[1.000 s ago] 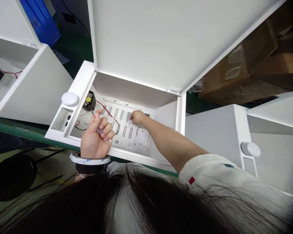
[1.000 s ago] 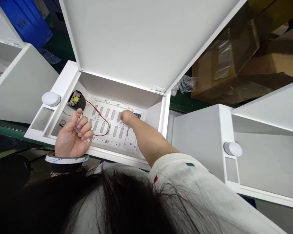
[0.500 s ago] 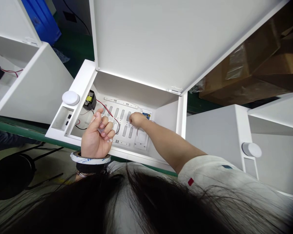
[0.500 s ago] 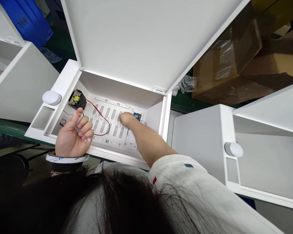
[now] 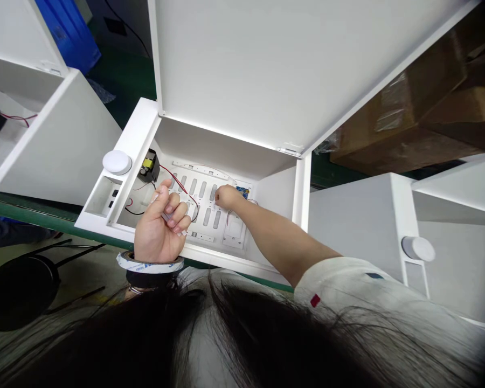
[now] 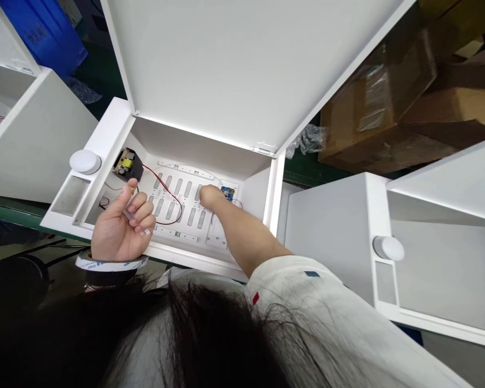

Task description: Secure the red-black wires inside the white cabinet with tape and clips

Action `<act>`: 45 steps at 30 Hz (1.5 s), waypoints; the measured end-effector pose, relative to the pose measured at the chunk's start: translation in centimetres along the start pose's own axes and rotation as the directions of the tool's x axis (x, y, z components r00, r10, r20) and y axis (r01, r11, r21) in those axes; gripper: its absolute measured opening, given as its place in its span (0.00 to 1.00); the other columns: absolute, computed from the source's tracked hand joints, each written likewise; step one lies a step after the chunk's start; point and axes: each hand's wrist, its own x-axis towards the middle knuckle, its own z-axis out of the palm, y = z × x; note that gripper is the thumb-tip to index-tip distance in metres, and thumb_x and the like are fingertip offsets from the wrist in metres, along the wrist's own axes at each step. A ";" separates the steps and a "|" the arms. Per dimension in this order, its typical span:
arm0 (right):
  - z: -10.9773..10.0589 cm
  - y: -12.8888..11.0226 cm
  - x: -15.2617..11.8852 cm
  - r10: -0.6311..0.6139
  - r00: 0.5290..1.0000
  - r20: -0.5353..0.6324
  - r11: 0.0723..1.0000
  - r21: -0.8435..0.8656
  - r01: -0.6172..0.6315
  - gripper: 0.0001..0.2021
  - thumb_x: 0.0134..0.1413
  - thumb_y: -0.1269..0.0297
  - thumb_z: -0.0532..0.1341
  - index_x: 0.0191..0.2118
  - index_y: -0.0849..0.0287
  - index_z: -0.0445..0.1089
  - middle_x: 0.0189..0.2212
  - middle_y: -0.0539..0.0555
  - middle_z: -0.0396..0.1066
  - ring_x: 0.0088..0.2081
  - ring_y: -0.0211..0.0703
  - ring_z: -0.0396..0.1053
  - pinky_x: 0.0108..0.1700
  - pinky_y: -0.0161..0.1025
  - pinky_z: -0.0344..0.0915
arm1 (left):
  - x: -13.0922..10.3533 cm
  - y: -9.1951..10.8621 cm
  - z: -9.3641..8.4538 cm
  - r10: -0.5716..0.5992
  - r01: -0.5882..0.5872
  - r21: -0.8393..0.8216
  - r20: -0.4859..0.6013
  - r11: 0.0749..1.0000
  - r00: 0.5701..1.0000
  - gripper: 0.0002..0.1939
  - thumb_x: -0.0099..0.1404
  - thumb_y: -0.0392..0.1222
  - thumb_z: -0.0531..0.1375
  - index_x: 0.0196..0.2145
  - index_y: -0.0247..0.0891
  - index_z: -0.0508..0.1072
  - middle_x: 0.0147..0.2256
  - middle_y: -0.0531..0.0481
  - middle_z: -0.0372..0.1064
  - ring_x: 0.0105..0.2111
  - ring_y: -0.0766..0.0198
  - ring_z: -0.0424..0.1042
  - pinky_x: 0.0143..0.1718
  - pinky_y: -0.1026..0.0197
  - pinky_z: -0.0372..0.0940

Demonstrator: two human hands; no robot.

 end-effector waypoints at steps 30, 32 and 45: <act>0.3 0.7 2.5 0.132 0.988 0.074 0.990 0.032 -0.135 0.15 0.44 0.58 0.70 0.36 0.61 0.76 0.35 0.56 0.76 0.37 0.43 0.71 0.35 0.32 0.63 | -0.3 0.1 0.4 -0.028 0.027 -0.040 -0.017 0.999 0.999 0.08 0.70 0.39 0.50 0.40 0.39 0.68 0.22 0.57 0.44 0.17 0.74 0.44 0.15 0.71 0.45; 0.2 0.7 2.6 0.147 0.987 0.063 0.988 0.034 -0.149 0.13 0.48 0.58 0.67 0.38 0.62 0.75 0.37 0.56 0.76 0.38 0.43 0.71 0.36 0.33 0.63 | -0.4 0.2 0.4 -0.030 0.029 -0.038 -0.014 0.999 0.999 0.08 0.71 0.38 0.50 0.40 0.39 0.68 0.22 0.57 0.44 0.17 0.74 0.44 0.15 0.71 0.45; 1.9 0.5 2.2 0.044 0.999 -0.004 0.998 -0.048 -0.044 0.38 0.28 0.48 0.74 0.47 0.64 0.69 0.45 0.62 0.70 0.47 0.52 0.67 0.43 0.37 0.63 | -0.1 0.2 0.1 -0.007 0.007 -0.007 0.013 1.000 1.000 0.09 0.71 0.38 0.48 0.41 0.39 0.67 0.22 0.58 0.44 0.16 0.74 0.46 0.14 0.71 0.45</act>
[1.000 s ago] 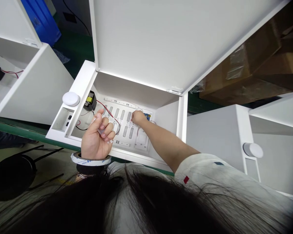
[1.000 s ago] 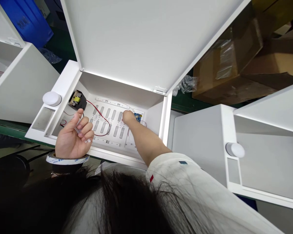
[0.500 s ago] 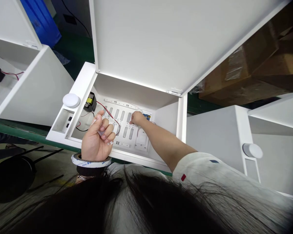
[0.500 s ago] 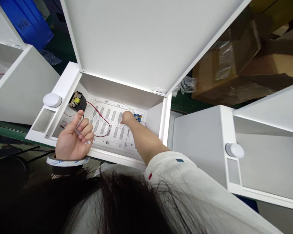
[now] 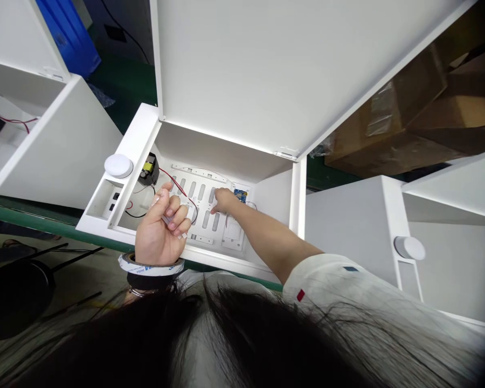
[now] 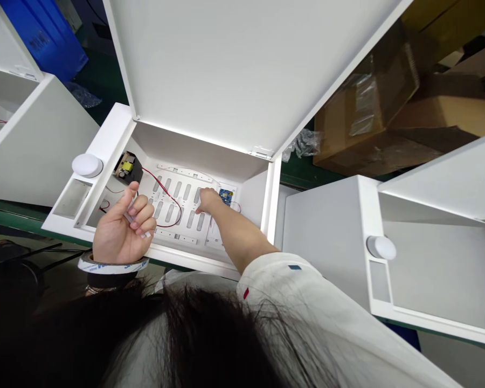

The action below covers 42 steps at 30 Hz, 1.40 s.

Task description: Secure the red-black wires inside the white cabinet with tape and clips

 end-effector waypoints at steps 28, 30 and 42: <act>-0.2 -0.9 -2.5 -0.380 0.920 0.096 0.883 -0.257 0.392 0.12 0.51 0.66 0.60 0.37 0.67 0.77 0.38 0.65 0.74 0.41 0.52 0.71 0.42 0.40 0.64 | 0.2 0.1 0.1 -0.015 0.015 -0.015 0.043 1.000 0.999 0.08 0.70 0.38 0.49 0.39 0.39 0.68 0.22 0.58 0.43 0.15 0.74 0.45 0.14 0.71 0.42; 0.0 -0.9 -2.5 -0.396 0.914 0.089 0.873 -0.273 0.405 0.12 0.52 0.66 0.59 0.37 0.67 0.77 0.37 0.65 0.74 0.41 0.53 0.71 0.42 0.40 0.64 | 0.2 0.1 0.1 -0.020 0.021 -0.017 0.044 1.000 0.999 0.08 0.70 0.38 0.49 0.39 0.39 0.68 0.22 0.58 0.42 0.15 0.74 0.44 0.14 0.71 0.42; 0.4 -0.8 -2.6 -0.432 0.896 0.104 0.855 -0.269 0.443 0.13 0.54 0.71 0.55 0.38 0.70 0.76 0.40 0.67 0.73 0.42 0.51 0.71 0.44 0.40 0.64 | 0.1 0.1 0.1 -0.031 0.031 -0.010 0.033 0.999 0.999 0.08 0.70 0.37 0.49 0.39 0.39 0.67 0.22 0.58 0.42 0.16 0.74 0.44 0.14 0.71 0.42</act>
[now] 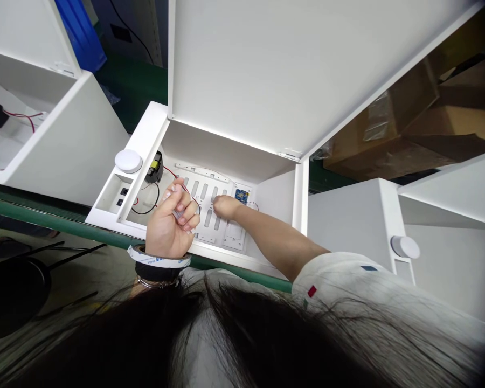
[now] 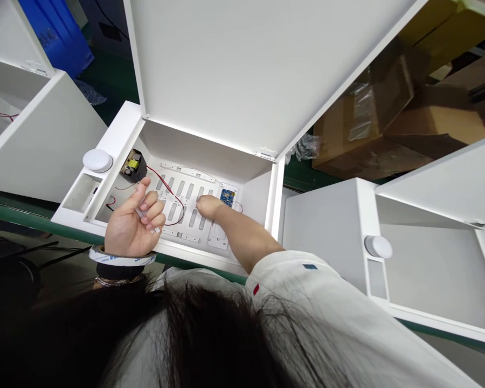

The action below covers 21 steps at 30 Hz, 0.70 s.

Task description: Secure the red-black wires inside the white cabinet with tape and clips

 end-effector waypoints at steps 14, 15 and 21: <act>1.4 0.4 0.4 -0.155 0.988 -0.030 0.981 -0.124 0.150 0.12 0.52 0.75 0.55 0.36 0.69 0.76 0.37 0.65 0.73 0.42 0.51 0.70 0.44 0.40 0.63 | 0.0 -0.1 0.0 0.007 -0.007 -0.003 -0.001 1.000 1.000 0.07 0.70 0.37 0.49 0.40 0.38 0.67 0.23 0.58 0.40 0.17 0.74 0.41 0.15 0.71 0.41; 1.4 0.4 0.5 -0.162 0.986 -0.032 0.980 -0.127 0.156 0.11 0.52 0.75 0.55 0.36 0.69 0.75 0.37 0.65 0.73 0.42 0.51 0.70 0.44 0.40 0.63 | 0.1 -0.1 0.0 0.010 -0.010 -0.003 0.002 1.000 1.000 0.07 0.70 0.37 0.49 0.40 0.38 0.67 0.23 0.58 0.40 0.17 0.74 0.41 0.15 0.71 0.41; 0.7 1.0 0.3 -0.090 0.995 -0.037 0.990 -0.110 0.086 0.11 0.54 0.74 0.54 0.35 0.69 0.75 0.38 0.66 0.73 0.42 0.50 0.69 0.43 0.39 0.63 | 0.1 -0.1 0.0 0.010 -0.010 -0.004 -0.007 1.000 1.000 0.08 0.70 0.37 0.49 0.40 0.38 0.67 0.23 0.58 0.40 0.17 0.74 0.41 0.14 0.71 0.41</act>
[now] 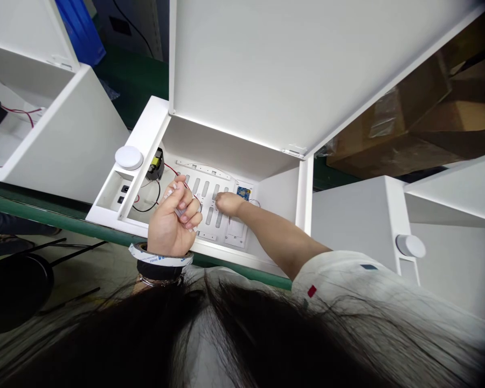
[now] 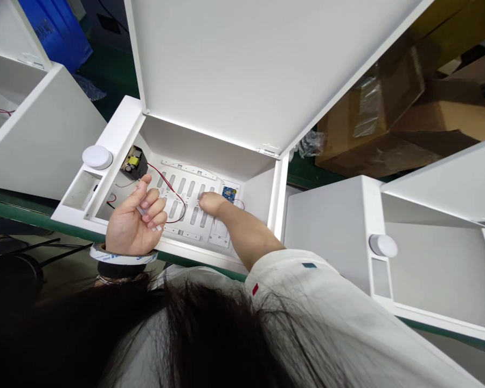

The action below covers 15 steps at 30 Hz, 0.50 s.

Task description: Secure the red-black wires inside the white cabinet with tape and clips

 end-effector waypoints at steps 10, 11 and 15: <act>-0.7 0.0 -0.5 0.067 0.997 0.040 0.995 0.066 -0.070 0.13 0.57 0.65 0.56 0.37 0.68 0.75 0.40 0.65 0.71 0.40 0.48 0.69 0.41 0.38 0.62 | 0.0 -0.1 -0.1 0.002 -0.002 0.011 0.007 1.000 1.000 0.07 0.70 0.37 0.49 0.40 0.38 0.66 0.23 0.58 0.40 0.17 0.74 0.40 0.14 0.71 0.41; -0.7 0.0 -0.5 0.066 0.997 0.037 0.996 0.066 -0.068 0.14 0.57 0.64 0.56 0.37 0.68 0.75 0.41 0.65 0.71 0.41 0.48 0.69 0.41 0.38 0.62 | 0.1 0.0 0.0 0.002 -0.002 0.013 0.007 1.000 1.000 0.07 0.70 0.37 0.49 0.40 0.38 0.66 0.23 0.58 0.40 0.17 0.74 0.40 0.14 0.71 0.41; -0.8 0.0 -0.6 0.051 0.998 0.025 0.997 0.063 -0.053 0.14 0.57 0.63 0.57 0.38 0.68 0.75 0.41 0.66 0.71 0.41 0.49 0.69 0.42 0.39 0.61 | 0.1 0.0 0.0 0.003 -0.003 0.015 0.006 1.000 1.000 0.07 0.70 0.37 0.49 0.40 0.38 0.66 0.22 0.58 0.40 0.17 0.74 0.40 0.14 0.71 0.41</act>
